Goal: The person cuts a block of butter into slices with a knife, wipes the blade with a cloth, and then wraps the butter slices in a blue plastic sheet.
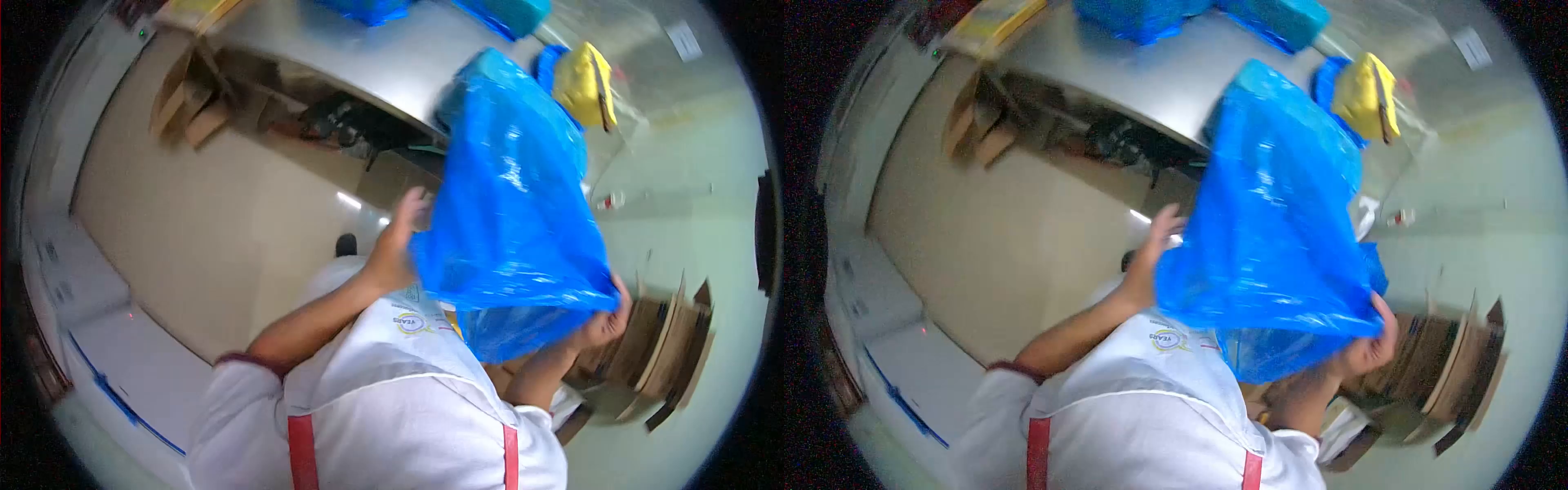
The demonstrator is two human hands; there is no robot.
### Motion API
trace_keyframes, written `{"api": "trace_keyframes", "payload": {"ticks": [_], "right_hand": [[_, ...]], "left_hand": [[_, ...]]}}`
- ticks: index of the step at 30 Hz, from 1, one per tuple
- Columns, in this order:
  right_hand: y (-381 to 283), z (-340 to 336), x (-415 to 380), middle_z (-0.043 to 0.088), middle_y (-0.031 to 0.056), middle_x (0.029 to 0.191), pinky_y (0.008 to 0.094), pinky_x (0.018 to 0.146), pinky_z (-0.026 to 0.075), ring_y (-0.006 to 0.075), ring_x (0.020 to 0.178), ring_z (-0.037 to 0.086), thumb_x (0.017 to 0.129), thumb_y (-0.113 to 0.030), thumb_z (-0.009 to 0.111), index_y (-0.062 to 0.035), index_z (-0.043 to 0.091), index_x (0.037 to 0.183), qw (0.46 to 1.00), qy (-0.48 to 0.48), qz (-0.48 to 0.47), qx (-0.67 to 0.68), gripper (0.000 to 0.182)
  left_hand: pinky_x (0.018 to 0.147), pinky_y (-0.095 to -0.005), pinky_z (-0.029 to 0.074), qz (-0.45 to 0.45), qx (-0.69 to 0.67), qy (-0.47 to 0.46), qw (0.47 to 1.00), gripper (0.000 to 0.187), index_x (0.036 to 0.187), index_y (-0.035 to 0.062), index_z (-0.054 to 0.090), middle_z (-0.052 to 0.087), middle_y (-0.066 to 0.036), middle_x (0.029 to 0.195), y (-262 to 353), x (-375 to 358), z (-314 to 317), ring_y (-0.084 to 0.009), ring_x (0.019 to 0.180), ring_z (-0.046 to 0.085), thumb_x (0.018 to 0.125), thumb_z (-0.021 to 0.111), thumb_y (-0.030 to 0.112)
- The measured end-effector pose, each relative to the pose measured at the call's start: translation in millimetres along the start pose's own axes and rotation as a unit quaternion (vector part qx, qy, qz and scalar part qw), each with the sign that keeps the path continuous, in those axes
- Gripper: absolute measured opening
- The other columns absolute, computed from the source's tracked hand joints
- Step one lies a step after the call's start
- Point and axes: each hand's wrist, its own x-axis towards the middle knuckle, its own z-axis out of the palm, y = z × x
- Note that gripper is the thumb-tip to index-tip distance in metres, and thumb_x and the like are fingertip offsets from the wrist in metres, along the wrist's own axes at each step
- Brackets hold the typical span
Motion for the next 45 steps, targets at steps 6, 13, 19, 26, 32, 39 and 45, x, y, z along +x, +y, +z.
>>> {"api": "trace_keyframes", "payload": {"ticks": [6,13,19,26,32,39,45], "right_hand": [[-25.2,-29.9,46.3,0.062,0.016,0.102,0.0357,0.083,0.048,0.0236,0.091,0.059,0.098,-0.034,0.047,0.0035,0.059,0.111,0.993,0.075,-0.082,-0.045,0.041],[-49.7,-8.8,43.3,0.061,0.0155,0.106,0.0394,0.084,0.049,0.0254,0.094,0.06,0.097,-0.034,0.046,0.0025,0.052,0.119,0.983,0.082,-0.142,-0.083,0.043],[-37.1,17.9,-46.9,0.059,0.0143,0.109,0.0376,0.086,0.049,0.0248,0.101,0.058,0.092,-0.029,0.056,-0.0022,0.047,0.125,0.998,-0.042,-0.028,-0.034,0.044],[-6.1,32.9,-151.7,0.064,0.0109,0.1,0.0342,0.08,0.05,0.0203,0.09,0.061,0.091,-0.031,0.059,-0.0008,0.056,0.112,0.953,-0.077,0.271,0.113,0.037],[19.0,74.1,-171.0,0.067,0.0079,0.092,0.0313,0.074,0.051,0.0165,0.082,0.063,0.09,-0.032,0.061,0.0004,0.063,0.101,0.87,-0.124,0.375,0.295,0.034],[24.2,-63.1,-134.5,0.066,0.0098,0.081,0.0327,0.057,0.054,0.018,0.068,0.063,0.082,-0.004,0.067,-0.0022,0.061,0.097,0.923,-0.038,0.302,0.235,0.016],[59.6,-35.3,-84.4,0.062,0.0138,0.104,0.0356,0.085,0.049,0.0203,0.096,0.06,0.081,-0.018,0.065,0.0019,0.047,0.127,0.728,0.089,0.425,0.53,0.053]], "left_hand": [[0.071,-0.0445,0.05,0.074,0.121,-0.022,0.99,0.041,0.108,0.0052,0.06,0.065,-0.017,0.085,11.2,34.0,24.0,-0.0393,0.077,0.062,0.07,0.073,0.016],[0.07,-0.0459,0.05,0.048,0.054,-0.09,0.993,0.022,0.089,0.0097,0.068,0.065,-0.016,0.077,4.6,-33.4,-28.7,-0.0363,0.074,0.064,0.069,0.069,0.019],[0.085,-0.0474,0.048,-0.222,0.23,-0.3,0.899,0.051,0.115,0.0075,0.06,0.065,-0.022,0.101,-66.0,-64.0,-41.0,-0.0385,0.094,0.062,0.067,0.074,0.02],[0.107,-0.0488,0.031,0.091,0.326,-0.103,0.935,0.095,0.146,0.0041,0.025,0.033,-0.03,0.143,13.8,-45.9,-30.1,-0.0439,0.13,0.037,0.07,0.077,0.029],[0.108,-0.0464,0.032,0.15,0.051,-0.191,0.969,0.052,0.126,0.002,0.057,0.05,-0.025,0.134,32.7,0.6,20.2,-0.0375,0.127,0.047,0.076,0.069,0.01],[0.076,-0.0313,0.052,-0.176,-0.198,-0.067,0.962,0.033,0.108,-0.0026,0.056,0.066,-0.015,0.102,45.3,46.1,-136.5,-0.0183,0.092,0.063,0.091,0.055,0.026],[0.068,-0.0235,0.049,-0.169,-0.311,-0.223,0.908,0.062,0.12,-0.003,0.047,0.062,-0.006,0.085,15.1,92.7,-135.3,-0.0123,0.079,0.061,0.075,0.073,0.03]]}}
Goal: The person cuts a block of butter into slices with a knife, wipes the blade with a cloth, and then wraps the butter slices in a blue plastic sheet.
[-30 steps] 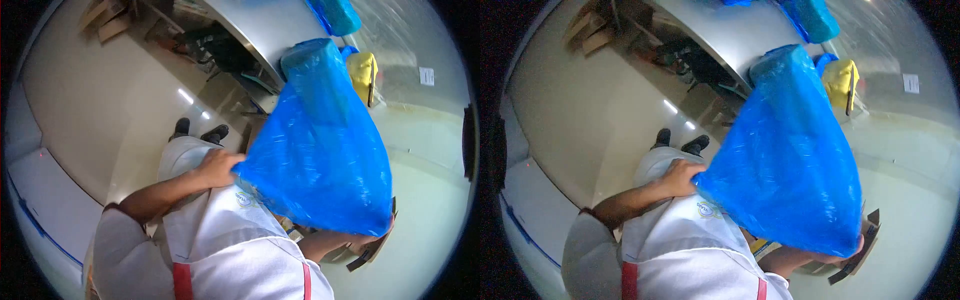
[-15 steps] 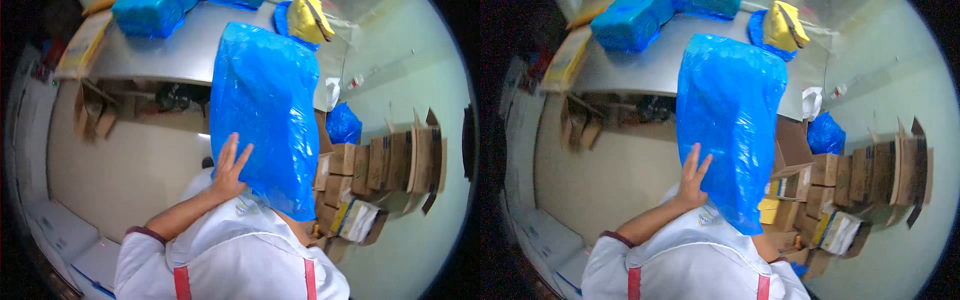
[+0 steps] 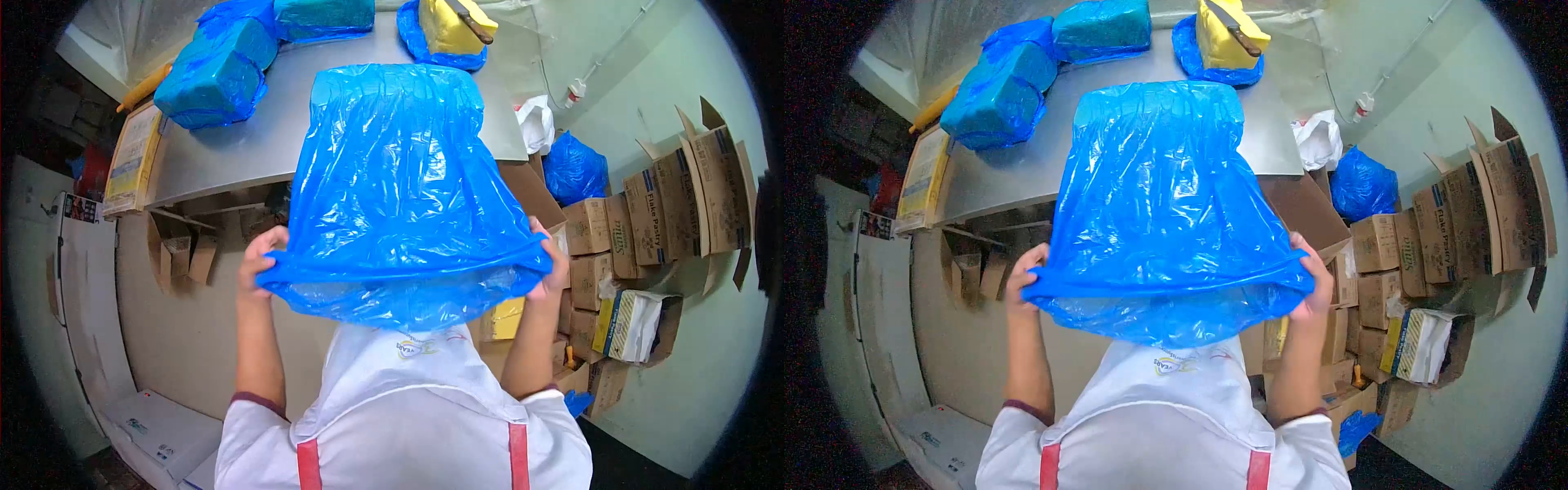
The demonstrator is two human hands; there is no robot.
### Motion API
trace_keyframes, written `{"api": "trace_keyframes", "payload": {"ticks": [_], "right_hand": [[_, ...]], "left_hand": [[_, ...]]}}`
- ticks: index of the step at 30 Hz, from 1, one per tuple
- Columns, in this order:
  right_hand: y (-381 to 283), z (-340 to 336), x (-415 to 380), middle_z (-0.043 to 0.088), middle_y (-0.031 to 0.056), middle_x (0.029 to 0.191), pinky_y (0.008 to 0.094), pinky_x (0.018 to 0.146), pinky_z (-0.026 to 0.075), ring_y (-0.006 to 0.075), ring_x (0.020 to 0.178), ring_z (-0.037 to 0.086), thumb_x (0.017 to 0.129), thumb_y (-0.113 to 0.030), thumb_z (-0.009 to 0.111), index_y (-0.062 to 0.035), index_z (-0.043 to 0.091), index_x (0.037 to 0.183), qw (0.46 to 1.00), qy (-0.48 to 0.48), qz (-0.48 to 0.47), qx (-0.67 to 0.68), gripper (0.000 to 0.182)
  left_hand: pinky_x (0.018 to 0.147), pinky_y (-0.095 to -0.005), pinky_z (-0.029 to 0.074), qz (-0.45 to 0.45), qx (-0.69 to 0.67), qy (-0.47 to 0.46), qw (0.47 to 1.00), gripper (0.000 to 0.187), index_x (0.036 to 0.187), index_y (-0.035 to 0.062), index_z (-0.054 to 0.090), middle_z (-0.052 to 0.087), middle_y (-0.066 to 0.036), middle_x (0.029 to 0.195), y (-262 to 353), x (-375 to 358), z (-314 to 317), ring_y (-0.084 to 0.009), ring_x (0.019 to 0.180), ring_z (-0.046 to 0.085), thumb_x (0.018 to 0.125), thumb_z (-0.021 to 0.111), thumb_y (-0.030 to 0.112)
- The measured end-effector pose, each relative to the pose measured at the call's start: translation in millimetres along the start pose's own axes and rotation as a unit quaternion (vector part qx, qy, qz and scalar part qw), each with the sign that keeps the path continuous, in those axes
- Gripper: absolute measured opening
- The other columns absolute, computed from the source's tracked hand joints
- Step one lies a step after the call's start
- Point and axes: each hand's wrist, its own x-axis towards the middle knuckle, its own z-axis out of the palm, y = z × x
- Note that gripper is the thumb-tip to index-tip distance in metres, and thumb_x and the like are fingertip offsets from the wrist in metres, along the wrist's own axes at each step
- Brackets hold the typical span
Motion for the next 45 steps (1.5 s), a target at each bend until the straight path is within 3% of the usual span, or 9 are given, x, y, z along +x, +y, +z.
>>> {"api": "trace_keyframes", "payload": {"ticks": [2,6,11,15,21,28,34,40,45], "right_hand": [[5.8,7.3,1.9,0.058,0.0163,0.115,0.04,0.094,0.045,0.0236,0.106,0.057,0.082,-0.017,0.063,0.0021,0.033,0.14,0.994,0.01,-0.048,0.095,0.068],[39.8,30.1,-52.5,0.046,0.0179,0.136,0.0487,0.108,0.032,0.0296,0.126,0.045,0.091,-0.024,0.057,-0.0006,0.027,0.143,0.948,0.036,-0.24,-0.207,0.065],[84.2,26.8,-23.5,0.046,0.0162,0.138,0.0472,0.107,0.035,0.0282,0.126,0.046,0.094,-0.026,0.056,-0.0019,0.037,0.138,0.976,0.161,-0.126,-0.077,0.053],[62.7,-15.1,64.0,0.053,0.0157,0.129,0.0455,0.101,0.043,0.0274,0.118,0.052,0.092,-0.015,0.055,-0.0035,0.046,0.13,0.997,-0.061,0.04,0.028,0.042],[29.7,-19.4,38.2,0.055,0.0178,0.125,0.0454,0.096,0.046,0.0291,0.114,0.054,0.081,-0.019,0.064,-0.0017,0.05,0.124,0.939,0.033,-0.029,-0.342,0.049],[38.1,53.4,60.2,0.057,0.0165,0.123,0.0455,0.096,0.044,0.0339,0.114,0.055,0.074,-0.007,0.068,-0.0009,0.059,0.11,0.476,-0.186,-0.336,-0.791,0.038],[-10.6,76.6,122.7,0.067,0.0077,0.09,0.0323,0.077,0.052,0.0166,0.083,0.063,0.093,-0.021,0.055,-0.0012,0.061,0.106,0.98,0.002,-0.011,-0.199,0.024],[-26.9,38.9,167.7,0.053,0.0145,0.124,0.038,0.096,0.044,0.0239,0.112,0.053,0.092,-0.037,0.057,0.0002,0.039,0.135,0.974,-0.023,-0.145,-0.17,0.059],[35.9,41.3,60.2,0.041,0.017,0.14,0.0442,0.108,0.033,0.0292,0.128,0.043,0.097,-0.035,0.05,0.0017,0.027,0.142,0.948,0.001,-0.192,-0.252,0.063]], "left_hand": [[0.071,-0.0245,0.049,0.011,-0.141,0.049,0.989,0.071,0.127,-0.0021,0.044,0.06,-0.008,0.093,-9.3,1.8,-12.6,-0.0139,0.085,0.06,0.073,0.075,0.031],[0.103,-0.0439,0.037,0.304,0.525,0.265,0.749,0.062,0.133,0.0024,0.044,0.054,-0.016,0.126,1.2,-51.6,70.8,-0.0271,0.117,0.053,0.08,0.067,0.027],[0.102,-0.0454,0.037,0.245,0.769,0.095,0.583,0.034,0.115,0.0138,0.061,0.058,-0.019,0.12,-9.7,-7.8,73.0,-0.027,0.117,0.054,0.084,0.065,0.024],[0.079,-0.0332,0.053,0.031,0.033,0.102,0.994,0.026,0.107,-0.0016,0.06,0.067,-0.015,0.102,-9.8,57.0,22.5,-0.0216,0.089,0.065,0.086,0.056,0.013],[0.096,-0.0405,0.045,0.132,-0.18,0.025,0.975,0.056,0.123,-0.0069,0.05,0.059,-0.018,0.117,19.0,98.1,-12.3,-0.0275,0.108,0.058,0.088,0.059,0.037],[0.102,-0.0396,0.039,0.198,0.183,0.327,0.906,0.053,0.136,-0.0006,0.038,0.05,-0.015,0.13,-50.1,9.2,82.8,-0.0249,0.118,0.051,0.095,0.055,0.03],[0.091,-0.0385,0.048,0.069,-0.147,0.115,0.98,0.047,0.121,-0.001,0.051,0.063,-0.013,0.11,-30.9,119.3,36.7,-0.0204,0.102,0.06,0.098,0.047,0.041],[0.097,-0.0411,0.044,0.048,0.086,0.163,0.982,0.058,0.126,0.0022,0.049,0.061,-0.015,0.114,-1.0,104.8,10.6,-0.0236,0.107,0.058,0.093,0.052,0.049],[0.103,-0.042,0.035,0.239,0.653,0.165,0.7,0.058,0.125,0.0072,0.056,0.048,-0.015,0.134,22.2,77.0,71.7,-0.0264,0.124,0.044,0.076,0.076,0.029]]}}
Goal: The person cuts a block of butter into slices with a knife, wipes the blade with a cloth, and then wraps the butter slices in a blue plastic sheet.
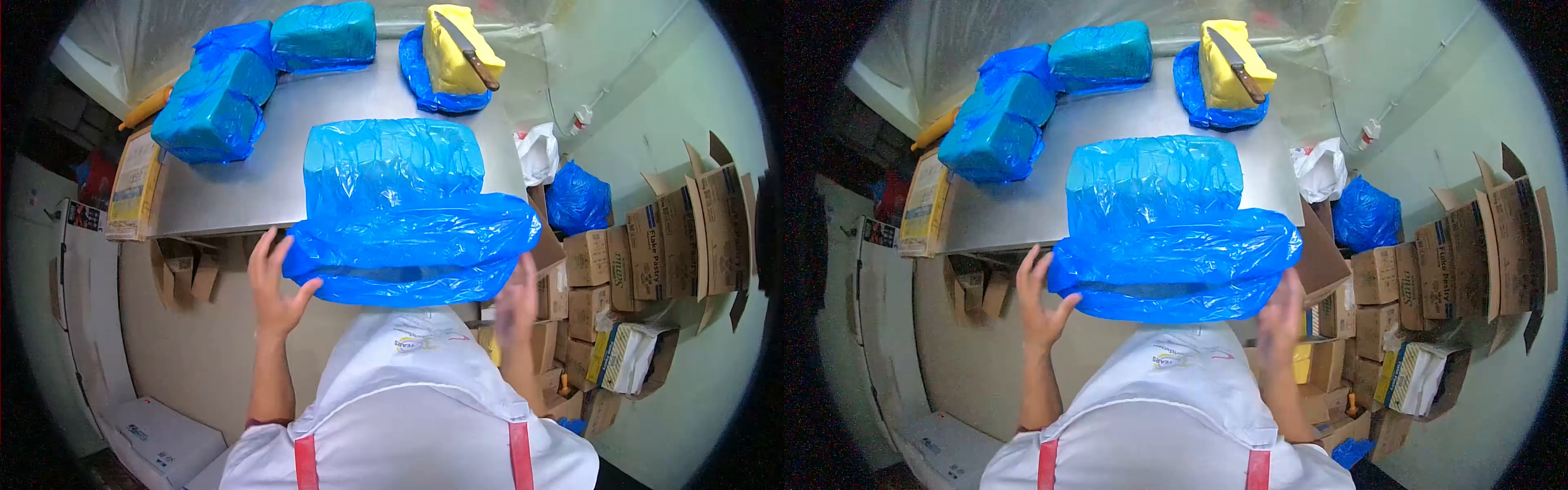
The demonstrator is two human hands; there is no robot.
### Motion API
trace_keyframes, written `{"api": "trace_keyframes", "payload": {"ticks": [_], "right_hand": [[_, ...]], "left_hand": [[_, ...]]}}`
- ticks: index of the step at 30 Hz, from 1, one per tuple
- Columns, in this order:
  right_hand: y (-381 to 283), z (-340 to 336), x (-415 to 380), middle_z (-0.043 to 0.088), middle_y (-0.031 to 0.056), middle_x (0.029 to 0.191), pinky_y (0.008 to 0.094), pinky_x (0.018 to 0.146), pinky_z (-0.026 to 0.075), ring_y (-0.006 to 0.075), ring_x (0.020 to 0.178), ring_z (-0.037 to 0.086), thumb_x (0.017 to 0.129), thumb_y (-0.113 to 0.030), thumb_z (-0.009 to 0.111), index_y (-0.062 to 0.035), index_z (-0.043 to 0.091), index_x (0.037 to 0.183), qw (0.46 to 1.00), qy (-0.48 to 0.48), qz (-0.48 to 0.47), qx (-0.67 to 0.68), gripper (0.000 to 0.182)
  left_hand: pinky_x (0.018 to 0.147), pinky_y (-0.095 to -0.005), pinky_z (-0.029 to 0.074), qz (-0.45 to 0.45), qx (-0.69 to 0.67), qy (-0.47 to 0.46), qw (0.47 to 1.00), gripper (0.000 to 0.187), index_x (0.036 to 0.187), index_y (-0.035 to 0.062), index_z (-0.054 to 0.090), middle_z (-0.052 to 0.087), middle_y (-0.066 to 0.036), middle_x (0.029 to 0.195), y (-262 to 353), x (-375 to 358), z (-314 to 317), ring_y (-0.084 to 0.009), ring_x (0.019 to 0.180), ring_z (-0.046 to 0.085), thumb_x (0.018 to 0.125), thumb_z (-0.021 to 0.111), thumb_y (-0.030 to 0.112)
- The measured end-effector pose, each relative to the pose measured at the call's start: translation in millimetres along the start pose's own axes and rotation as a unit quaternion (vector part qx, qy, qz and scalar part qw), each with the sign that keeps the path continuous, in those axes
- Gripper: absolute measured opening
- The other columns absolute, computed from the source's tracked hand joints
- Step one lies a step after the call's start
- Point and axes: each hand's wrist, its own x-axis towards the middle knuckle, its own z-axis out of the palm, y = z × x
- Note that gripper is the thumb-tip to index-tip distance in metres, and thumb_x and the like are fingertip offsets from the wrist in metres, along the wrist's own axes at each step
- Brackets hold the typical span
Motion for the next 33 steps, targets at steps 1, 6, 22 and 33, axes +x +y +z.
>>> {"api": "trace_keyframes", "payload": {"ticks": [1,6,22,33], "right_hand": [[9.7,10.9,-2.4,0.043,0.0163,0.138,0.0448,0.107,0.034,0.0291,0.126,0.044,0.097,-0.035,0.05,0.0011,0.03,0.141,0.999,0.005,0.05,-0.008,0.06],[41.6,31.4,55.1,0.055,0.0134,0.129,0.0455,0.104,0.039,0.028,0.116,0.053,0.098,-0.035,0.048,-0.002,0.046,0.131,0.941,0.011,0.187,0.281,0.046],[14.1,6.2,84.3,0.062,0.0119,0.099,0.0315,0.08,0.045,0.0208,0.09,0.058,0.09,-0.013,0.059,-0.0016,0.063,0.098,0.865,-0.169,-0.165,-0.443,0.014],[15.9,-24.0,159.5,0.057,0.0119,0.121,0.033,0.091,0.048,0.0228,0.109,0.058,0.097,-0.032,0.049,-0.0013,0.044,0.133,0.997,0.037,0.057,-0.033,0.047]], "left_hand": [[0.104,-0.0419,0.033,0.036,0.086,-0.029,0.995,0.055,0.123,0.0078,0.057,0.047,-0.015,0.135,7.4,4.6,3.9,-0.0263,0.125,0.043,0.075,0.077,0.026],[0.078,-0.0343,0.05,-0.206,-0.3,-0.119,0.924,0.025,0.106,0.0059,0.061,0.066,-0.012,0.099,-45.1,41.3,38.0,-0.0197,0.089,0.062,0.089,0.064,0.024],[0.1,-0.0349,0.04,-0.276,-0.523,0.169,0.788,0.041,0.131,-0.0001,0.044,0.054,-0.01,0.126,-0.8,8.8,82.9,-0.0206,0.114,0.053,0.097,0.053,0.022],[0.092,-0.0377,0.047,-0.35,-0.566,0.079,0.742,0.038,0.12,0.001,0.053,0.062,-0.011,0.11,-90.3,38.6,70.7,-0.0224,0.104,0.059,0.1,0.044,0.033]]}}
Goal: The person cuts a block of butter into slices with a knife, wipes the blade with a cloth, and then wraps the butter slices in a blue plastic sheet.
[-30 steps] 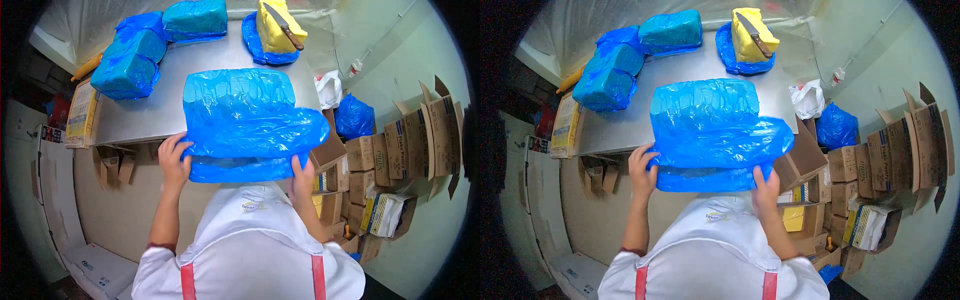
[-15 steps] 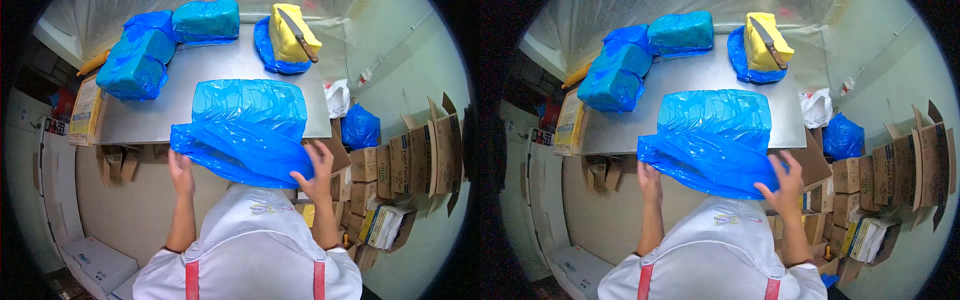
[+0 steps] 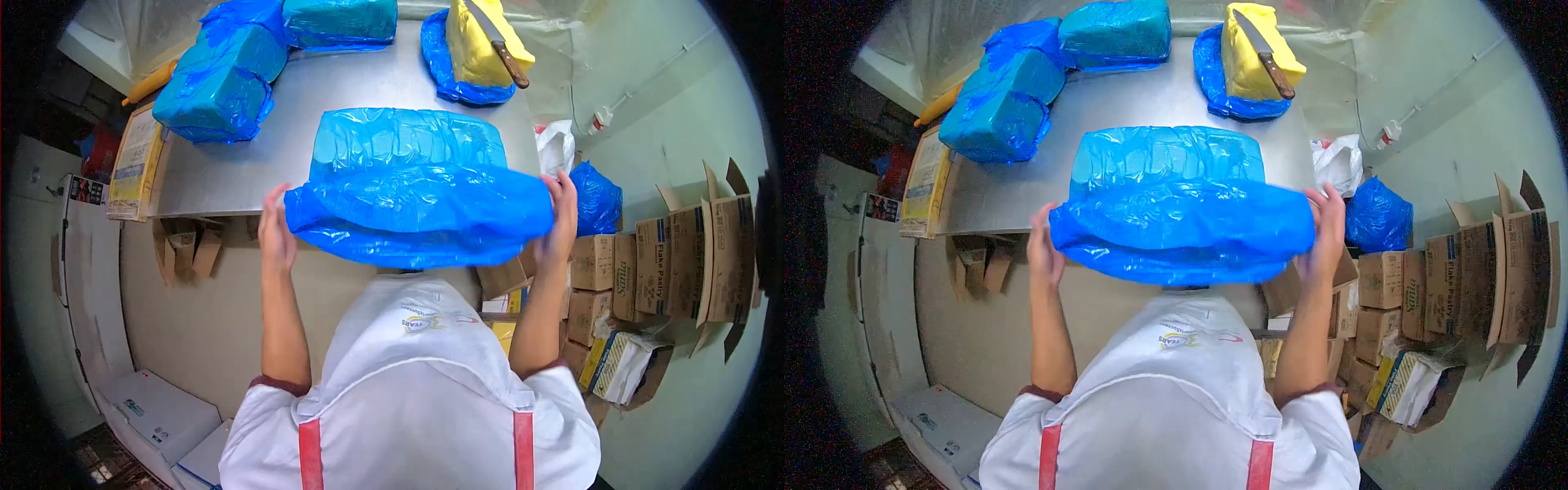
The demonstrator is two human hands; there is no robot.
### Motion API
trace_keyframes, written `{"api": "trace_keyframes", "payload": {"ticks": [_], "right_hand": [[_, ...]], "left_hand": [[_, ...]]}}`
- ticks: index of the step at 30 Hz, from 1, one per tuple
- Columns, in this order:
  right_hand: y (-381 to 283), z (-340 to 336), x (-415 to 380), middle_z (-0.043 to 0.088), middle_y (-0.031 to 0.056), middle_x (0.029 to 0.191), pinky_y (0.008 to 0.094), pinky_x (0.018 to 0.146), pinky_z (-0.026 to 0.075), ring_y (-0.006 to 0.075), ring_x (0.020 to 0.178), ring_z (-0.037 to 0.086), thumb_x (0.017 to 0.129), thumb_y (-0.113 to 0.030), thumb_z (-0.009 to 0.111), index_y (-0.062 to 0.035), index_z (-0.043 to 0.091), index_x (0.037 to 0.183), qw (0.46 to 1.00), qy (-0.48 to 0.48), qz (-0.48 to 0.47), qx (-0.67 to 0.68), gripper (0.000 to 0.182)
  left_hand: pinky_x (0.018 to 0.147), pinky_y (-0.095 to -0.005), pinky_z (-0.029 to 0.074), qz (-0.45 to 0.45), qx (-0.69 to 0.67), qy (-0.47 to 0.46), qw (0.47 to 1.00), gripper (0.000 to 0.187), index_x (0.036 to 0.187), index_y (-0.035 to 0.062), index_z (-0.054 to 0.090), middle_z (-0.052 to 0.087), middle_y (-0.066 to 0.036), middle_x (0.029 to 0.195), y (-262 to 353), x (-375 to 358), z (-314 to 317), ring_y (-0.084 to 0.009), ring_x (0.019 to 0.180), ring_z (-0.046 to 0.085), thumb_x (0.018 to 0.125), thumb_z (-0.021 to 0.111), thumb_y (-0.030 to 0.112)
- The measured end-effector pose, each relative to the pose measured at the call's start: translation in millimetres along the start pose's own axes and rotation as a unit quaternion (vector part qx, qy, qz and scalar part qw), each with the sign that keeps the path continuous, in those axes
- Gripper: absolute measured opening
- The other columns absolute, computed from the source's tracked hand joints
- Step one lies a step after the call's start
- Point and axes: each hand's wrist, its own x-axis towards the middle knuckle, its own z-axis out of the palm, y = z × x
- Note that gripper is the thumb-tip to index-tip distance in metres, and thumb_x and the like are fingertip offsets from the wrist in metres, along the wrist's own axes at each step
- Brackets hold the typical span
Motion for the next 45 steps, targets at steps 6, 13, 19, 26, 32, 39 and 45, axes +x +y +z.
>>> {"api": "trace_keyframes", "payload": {"ticks": [6,13,19,26,32,39,45], "right_hand": [[37.9,8.6,-138.4,0.047,0.0153,0.134,0.0402,0.103,0.039,0.0253,0.121,0.049,0.089,-0.024,0.064,0.0001,0.034,0.139,0.997,0.022,0.074,-0.001,0.063],[90.3,30.1,-81.6,0.052,0.012,0.132,0.0454,0.104,0.038,0.029,0.119,0.05,0.095,-0.039,0.049,-0.0052,0.045,0.131,0.871,-0.093,0.208,0.436,0.05],[129.1,-12.4,-126.9,0.05,0.0101,0.133,0.0426,0.104,0.038,0.0268,0.121,0.049,0.095,-0.043,0.05,-0.0049,0.042,0.135,0.966,0.086,0.161,0.181,0.056],[87.7,3.9,-120.7,0.054,0.0106,0.128,0.0395,0.102,0.04,0.0239,0.116,0.052,0.092,-0.017,0.06,-0.0037,0.045,0.131,0.998,-0.012,0.067,0.007,0.044],[80.9,25.7,-101.3,0.053,0.0117,0.133,0.0433,0.106,0.04,0.0296,0.12,0.051,0.096,-0.034,0.05,-0.0056,0.051,0.129,0.862,-0.03,0.172,0.477,0.043],[37.0,-3.1,-83.3,0.061,0.0076,0.101,0.0315,0.083,0.047,0.0168,0.094,0.058,0.097,-0.032,0.052,-0.0013,0.058,0.113,0.982,0.037,-0.109,-0.151,0.036],[-22.2,4.5,-81.3,0.062,0.01,0.085,0.0321,0.073,0.046,0.0218,0.077,0.057,0.087,-0.02,0.065,0.0021,0.065,0.083,0.92,-0.314,-0.087,-0.217,0.022]], "left_hand": [[0.093,-0.0352,0.045,0.053,0.148,0.065,0.985,0.037,0.124,0.004,0.049,0.059,-0.009,0.115,-31.0,-80.1,4.9,-0.0201,0.108,0.056,0.097,0.055,0.028],[0.102,-0.0438,0.04,-0.106,-0.298,-0.087,0.945,0.038,0.128,0.0036,0.05,0.055,-0.012,0.129,-83.9,-56.6,10.5,-0.026,0.118,0.052,0.092,0.054,0.018],[0.105,-0.0443,0.037,-0.138,-0.227,-0.047,0.963,0.046,0.129,0.0003,0.049,0.053,-0.015,0.131,-115.7,-62.5,-36.5,-0.0274,0.122,0.05,0.097,0.043,0.033],[0.101,-0.0363,0.038,0.025,0.089,-0.083,0.992,0.045,0.125,0.0016,0.052,0.06,-0.009,0.118,-23.7,-38.0,-10.5,-0.0189,0.114,0.053,0.099,0.047,0.038],[0.098,-0.0342,0.039,0.027,-0.12,-0.112,0.986,0.03,0.113,0.005,0.055,0.06,-0.006,0.118,-16.6,-37.6,12.6,-0.016,0.11,0.054,0.099,0.049,0.03],[0.096,-0.0324,0.039,0.091,-0.04,-0.175,0.98,0.033,0.112,0.0036,0.054,0.059,-0.007,0.113,17.5,-36.0,6.7,-0.0155,0.108,0.053,0.096,0.054,0.033],[0.088,-0.0306,0.042,0.11,0.211,-0.158,0.958,0.024,0.082,0.0024,0.056,0.055,-0.005,0.088,39.9,-40.3,-4.5,-0.0133,0.089,0.051,0.092,0.062,0.024]]}}
